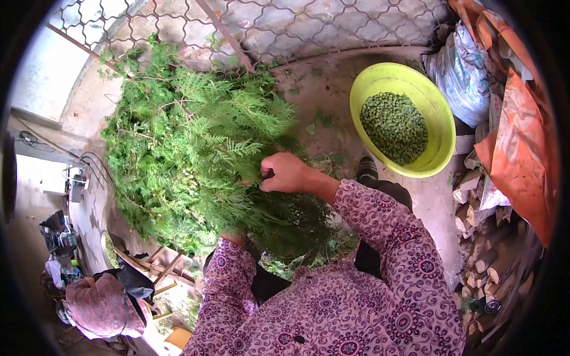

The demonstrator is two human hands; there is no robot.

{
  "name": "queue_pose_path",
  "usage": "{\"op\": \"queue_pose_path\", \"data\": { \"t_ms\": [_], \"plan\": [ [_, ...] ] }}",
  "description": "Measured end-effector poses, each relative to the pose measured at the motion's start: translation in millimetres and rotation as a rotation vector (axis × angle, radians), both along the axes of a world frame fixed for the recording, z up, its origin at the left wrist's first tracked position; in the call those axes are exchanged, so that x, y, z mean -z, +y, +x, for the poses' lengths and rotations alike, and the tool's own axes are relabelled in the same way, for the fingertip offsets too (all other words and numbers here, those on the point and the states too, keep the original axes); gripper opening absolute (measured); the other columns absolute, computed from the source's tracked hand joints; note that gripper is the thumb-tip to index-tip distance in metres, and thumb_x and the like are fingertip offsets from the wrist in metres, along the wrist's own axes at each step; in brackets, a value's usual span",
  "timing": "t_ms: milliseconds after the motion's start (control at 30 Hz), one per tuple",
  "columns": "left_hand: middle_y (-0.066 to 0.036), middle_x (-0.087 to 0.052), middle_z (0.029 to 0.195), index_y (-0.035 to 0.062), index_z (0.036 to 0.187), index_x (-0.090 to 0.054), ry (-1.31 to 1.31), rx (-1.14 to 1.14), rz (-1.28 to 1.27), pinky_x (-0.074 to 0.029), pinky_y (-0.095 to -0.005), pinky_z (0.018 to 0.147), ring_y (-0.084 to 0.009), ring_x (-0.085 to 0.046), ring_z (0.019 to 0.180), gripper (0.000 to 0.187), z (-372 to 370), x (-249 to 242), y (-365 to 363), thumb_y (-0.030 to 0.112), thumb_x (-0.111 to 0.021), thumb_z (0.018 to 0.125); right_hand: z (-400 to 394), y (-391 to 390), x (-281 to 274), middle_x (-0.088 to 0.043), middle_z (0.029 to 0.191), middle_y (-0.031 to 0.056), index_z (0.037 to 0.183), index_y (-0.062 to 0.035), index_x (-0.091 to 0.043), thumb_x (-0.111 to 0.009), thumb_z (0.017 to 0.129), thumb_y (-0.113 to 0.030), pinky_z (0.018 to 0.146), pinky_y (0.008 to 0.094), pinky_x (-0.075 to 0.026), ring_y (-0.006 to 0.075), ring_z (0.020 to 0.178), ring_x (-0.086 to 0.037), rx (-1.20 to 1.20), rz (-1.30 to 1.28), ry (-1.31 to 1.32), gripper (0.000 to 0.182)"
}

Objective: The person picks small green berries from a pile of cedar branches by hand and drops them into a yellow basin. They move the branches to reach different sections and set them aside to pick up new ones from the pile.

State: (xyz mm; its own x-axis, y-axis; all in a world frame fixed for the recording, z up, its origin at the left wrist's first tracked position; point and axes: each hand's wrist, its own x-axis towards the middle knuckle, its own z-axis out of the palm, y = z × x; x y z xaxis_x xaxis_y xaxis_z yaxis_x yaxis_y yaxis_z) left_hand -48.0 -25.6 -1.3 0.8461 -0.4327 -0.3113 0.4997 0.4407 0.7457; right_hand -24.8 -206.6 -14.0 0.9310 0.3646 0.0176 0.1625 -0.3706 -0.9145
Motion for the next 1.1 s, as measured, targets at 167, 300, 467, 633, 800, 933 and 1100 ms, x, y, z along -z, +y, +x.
{"op": "queue_pose_path", "data": {
  "t_ms": [167, 300, 467, 633, 800, 933, 1100],
  "plan": [
    [-0.01, -0.048, 0.12, 0.0051, 0.125, -0.041, 0.022, -0.017, -0.014, -0.041, -0.0354, 0.09, -0.0228, -0.049, 0.107, 0.049, -2, 5, 3, 0.025, -0.058, 0.083, -3, -1, -9, -0.057, 0.064, 0.0087, 0.077, -0.0002, -0.057, -0.067, 0.064, -0.019, 0.055, 0.0282, -0.043, 0.0136, 0.059, -0.054, -0.01, 0.006, -0.006, 0.025],
    [-0.01, -0.048, 0.121, 0.0052, 0.125, -0.041, 0.035, -0.024, -0.023, -0.041, -0.0355, 0.09, -0.0228, -0.049, 0.107, 0.049, -2, 7, 3, 0.026, -0.057, 0.083, -8, 3, -12, -0.053, 0.061, 0.0063, 0.076, -0.0006, -0.056, -0.064, 0.064, -0.015, 0.053, 0.0267, -0.042, 0.0115, 0.056, -0.05, 0.024, 0.047, -0.035, 0.02],
    [-0.01, -0.048, 0.121, 0.0053, 0.125, -0.041, 0.053, -0.03, -0.032, -0.041, -0.0355, 0.09, -0.0229, -0.049, 0.107, 0.049, -3, 7, 3, 0.027, -0.057, 0.083, -12, 11, -12, -0.054, 0.06, 0.0073, 0.072, -0.0027, -0.056, -0.061, 0.063, -0.014, 0.052, 0.0287, -0.042, 0.0162, 0.055, -0.052, 0.035, 0.085, -0.067, 0.016],
    [-0.01, -0.048, 0.121, 0.0054, 0.125, -0.041, 0.07, -0.05, -0.045, -0.041, -0.0356, 0.09, -0.0229, -0.049, 0.107, 0.049, -3, 10, 4, 0.028, -0.056, 0.084, -17, 14, -16, -0.057, 0.061, 0.0098, 0.069, -0.0036, -0.055, -0.06, 0.061, -0.015, 0.052, 0.0317, -0.044, 0.0235, 0.054, -0.056, 0.061, 0.045, -0.116, 0.014],
    [-0.01, -0.048, 0.121, 0.0056, 0.125, -0.041, 0.085, -0.094, -0.062, -0.041, -0.0356, 0.091, -0.023, -0.049, 0.108, 0.049, 0, 13, 7, 0.028, -0.056, 0.084, -21, 15, -22, -0.055, 0.062, 0.0033, 0.072, -0.0021, -0.057, -0.058, 0.067, -0.01, 0.05, 0.0257, -0.039, 0.0087, 0.053, -0.048, 0.01, 0.201, 0.028, 0.009],
    [-0.01, -0.048, 0.121, 0.0057, 0.125, -0.041, 0.094, -0.149, -0.083, -0.041, -0.0357, 0.091, -0.023, -0.049, 0.108, 0.049, 8, 19, 8, 0.029, -0.055, 0.084, -26, 7, -48, -0.057, 0.066, 0.0016, 0.075, -0.002, -0.059, -0.057, 0.071, -0.009, 0.052, 0.0239, -0.04, 0.0073, 0.056, -0.05, -0.236, 0.328, 0.182, 0.008],
    [-0.01, -0.048, 0.121, 0.0058, 0.125, -0.041, 0.093, -0.259, -0.129, -0.041, -0.0357, 0.091, -0.023, -0.049, 0.108, 0.049, 21, 30, 14, 0.03, -0.055, 0.084, -2, -57, -69, -0.056, 0.069, 0.0001, 0.084, -0.0023, -0.059, -0.055, 0.075, -0.006, 0.056, 0.0207, -0.042, 0.007, 0.062, -0.052, 0.326, 0.456, 0.07, 0.01]
  ]
}}
